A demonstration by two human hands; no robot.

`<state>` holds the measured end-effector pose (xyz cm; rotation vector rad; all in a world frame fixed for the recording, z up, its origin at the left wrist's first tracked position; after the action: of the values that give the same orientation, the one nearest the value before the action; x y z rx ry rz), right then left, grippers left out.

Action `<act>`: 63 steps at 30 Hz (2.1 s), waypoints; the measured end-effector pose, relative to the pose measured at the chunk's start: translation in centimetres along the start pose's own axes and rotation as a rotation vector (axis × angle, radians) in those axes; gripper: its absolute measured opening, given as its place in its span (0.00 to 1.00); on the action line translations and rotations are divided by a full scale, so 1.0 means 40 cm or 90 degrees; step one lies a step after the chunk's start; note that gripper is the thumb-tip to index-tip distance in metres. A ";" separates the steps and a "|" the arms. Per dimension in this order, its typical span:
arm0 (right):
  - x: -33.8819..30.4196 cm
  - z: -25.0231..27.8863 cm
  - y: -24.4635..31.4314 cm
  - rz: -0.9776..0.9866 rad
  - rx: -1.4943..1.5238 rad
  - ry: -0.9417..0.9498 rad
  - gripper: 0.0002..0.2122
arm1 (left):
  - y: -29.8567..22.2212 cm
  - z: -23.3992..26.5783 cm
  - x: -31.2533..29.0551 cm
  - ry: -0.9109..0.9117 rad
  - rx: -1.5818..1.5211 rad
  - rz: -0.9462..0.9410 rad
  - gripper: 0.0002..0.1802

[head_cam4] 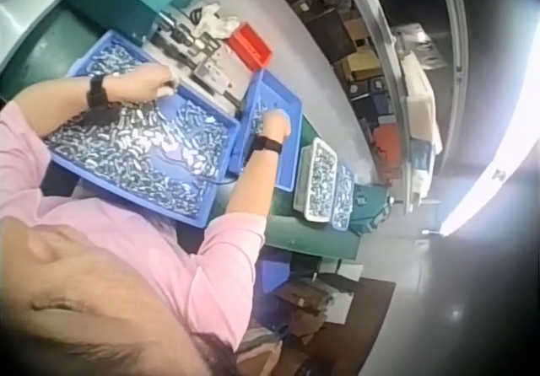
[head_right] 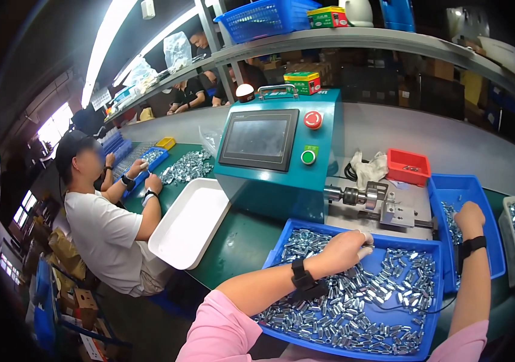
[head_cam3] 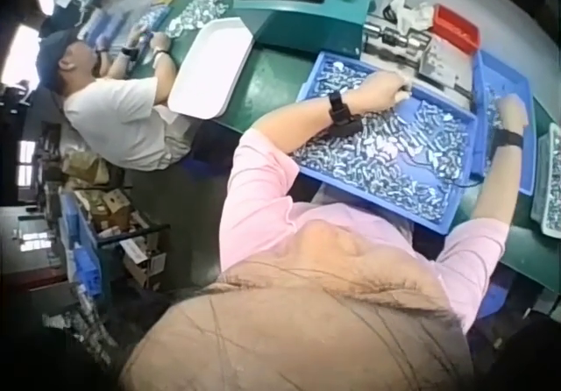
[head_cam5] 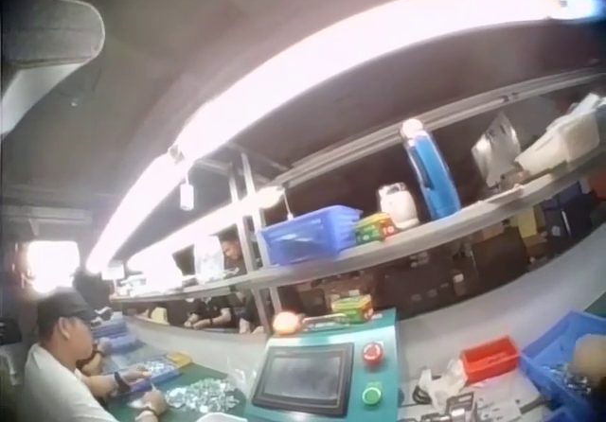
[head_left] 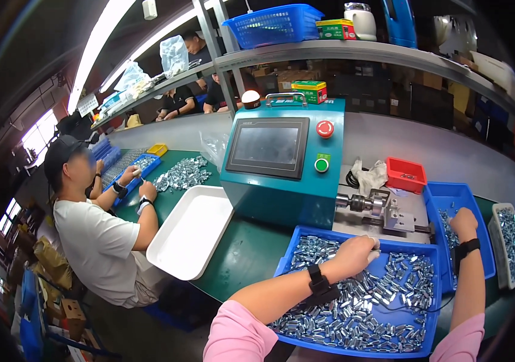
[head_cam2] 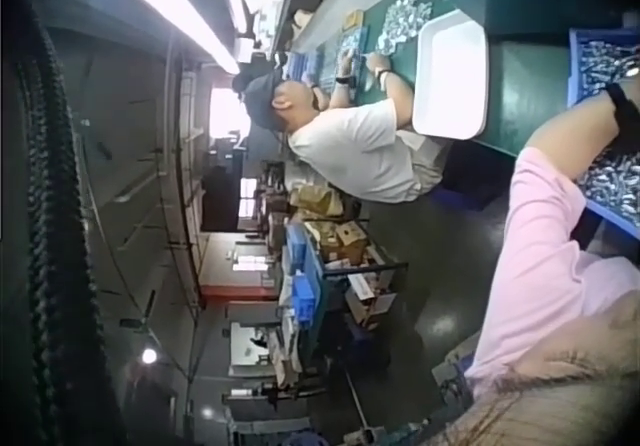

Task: The person picks up a metal component from a blue tray, places it into the machine's fixture, and presses a green button. After the machine processes the part, the person removes the component and places it back into the blue tray.

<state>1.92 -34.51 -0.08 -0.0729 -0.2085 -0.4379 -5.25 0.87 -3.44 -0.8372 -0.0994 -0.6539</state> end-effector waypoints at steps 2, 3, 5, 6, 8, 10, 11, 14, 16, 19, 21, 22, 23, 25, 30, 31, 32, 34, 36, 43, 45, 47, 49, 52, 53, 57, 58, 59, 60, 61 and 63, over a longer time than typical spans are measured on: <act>-0.037 0.071 0.071 0.006 0.070 -0.034 0.20 | 0.002 -0.001 0.001 -0.008 0.003 0.000 0.10; -0.071 0.109 0.130 0.045 0.131 -0.088 0.19 | 0.008 -0.003 -0.002 0.004 0.010 -0.002 0.10; -0.137 0.159 0.257 0.113 0.304 -0.105 0.18 | 0.030 0.012 -0.013 -0.026 0.017 0.008 0.10; -0.160 0.163 0.299 0.136 0.416 -0.073 0.17 | 0.028 0.017 -0.014 -0.034 0.019 0.006 0.10; -0.184 0.104 0.337 0.182 0.545 -0.176 0.17 | -0.004 0.011 0.003 -0.037 0.050 -0.056 0.10; -0.219 0.070 0.354 0.196 0.599 -0.224 0.15 | -0.033 0.028 0.017 -0.098 0.098 -0.142 0.09; -0.220 0.059 0.341 0.160 0.605 -0.221 0.15 | -0.054 0.033 0.029 -0.065 0.098 -0.151 0.09; -0.213 0.039 0.325 0.195 0.637 -0.189 0.15 | -0.105 0.057 0.082 -0.087 0.238 -0.133 0.08; -0.201 0.024 0.319 0.187 0.687 -0.176 0.15 | -0.129 0.067 0.132 -0.159 0.317 -0.156 0.08; -0.197 0.024 0.315 0.167 0.716 -0.150 0.15 | -0.109 0.062 0.214 -0.191 0.346 -0.120 0.09; -0.198 0.022 0.317 0.153 0.719 -0.114 0.14 | -0.072 0.054 0.238 -0.173 0.353 -0.105 0.09; -0.196 0.018 0.320 0.146 0.723 -0.105 0.14 | -0.050 0.053 0.245 -0.166 0.360 -0.090 0.09; -0.194 0.014 0.323 0.145 0.725 -0.115 0.14 | -0.040 0.051 0.251 -0.155 0.365 -0.075 0.09; -0.188 0.007 0.329 0.146 0.728 -0.134 0.14 | -0.014 0.056 0.268 -0.103 0.364 -0.035 0.10; -0.183 0.015 0.327 0.150 0.744 -0.100 0.11 | -0.096 0.041 0.265 -0.099 0.445 -0.093 0.11; -0.181 0.019 0.329 0.162 0.729 -0.031 0.11 | -0.133 0.039 0.256 -0.142 0.485 -0.168 0.10; -0.181 0.020 0.333 0.174 0.713 0.038 0.11 | -0.142 0.036 0.237 -0.138 0.483 -0.162 0.10; -0.190 -0.005 0.351 0.179 0.692 0.114 0.12 | -0.125 0.023 0.176 -0.047 0.331 -0.088 0.11; -0.204 -0.003 0.366 0.214 0.705 0.067 0.14 | -0.104 -0.002 0.112 0.101 0.257 0.033 0.11; -0.266 0.023 0.400 0.291 0.734 0.075 0.11 | -0.022 -0.049 -0.001 0.256 0.194 0.089 0.10; -0.283 0.005 0.413 0.273 0.811 0.197 0.12 | -0.020 -0.054 0.000 0.260 0.221 0.046 0.09; -0.290 -0.006 0.418 0.256 0.840 0.241 0.12 | -0.010 -0.058 -0.004 0.248 0.212 0.040 0.09; -0.298 -0.024 0.422 0.210 0.913 0.331 0.14 | -0.005 -0.062 -0.008 0.238 0.206 0.030 0.09; -0.302 -0.031 0.425 0.210 0.923 0.341 0.14 | -0.010 -0.068 -0.006 0.222 0.203 0.031 0.09; -0.303 -0.034 0.425 0.207 0.931 0.346 0.15 | -0.012 -0.069 -0.006 0.217 0.203 0.033 0.09; -0.305 -0.039 0.426 0.196 0.930 0.376 0.14 | -0.011 -0.064 -0.002 0.187 0.159 0.068 0.09; -0.305 -0.039 0.426 0.198 0.929 0.375 0.14 | -0.015 -0.063 0.000 0.185 0.159 0.068 0.09; -0.304 -0.040 0.426 0.199 0.932 0.374 0.14 | -0.019 -0.059 0.004 0.175 0.142 0.081 0.10; -0.304 -0.042 0.426 0.200 0.935 0.372 0.14 | -0.023 -0.057 0.007 0.165 0.125 0.093 0.10; -0.304 -0.043 0.426 0.200 0.938 0.369 0.15 | -0.025 -0.054 0.010 0.156 0.109 0.104 0.10; -0.302 -0.047 0.426 0.204 0.943 0.368 0.14 | -0.031 -0.054 0.013 0.146 0.111 0.086 0.11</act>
<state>-1.14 -14.35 -4.95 1.4395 0.0894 0.1059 -5.88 -1.53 -3.91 -0.5908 0.1065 -0.6002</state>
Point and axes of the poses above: each hand's wrist, its own x-axis towards the middle knuckle, its own z-axis out of the back of the hand, y = z × x, the point moved 6 cm from there along x, towards the middle knuckle, and after that the axes turned 3 degrees about -x, right-handed, at the moved point
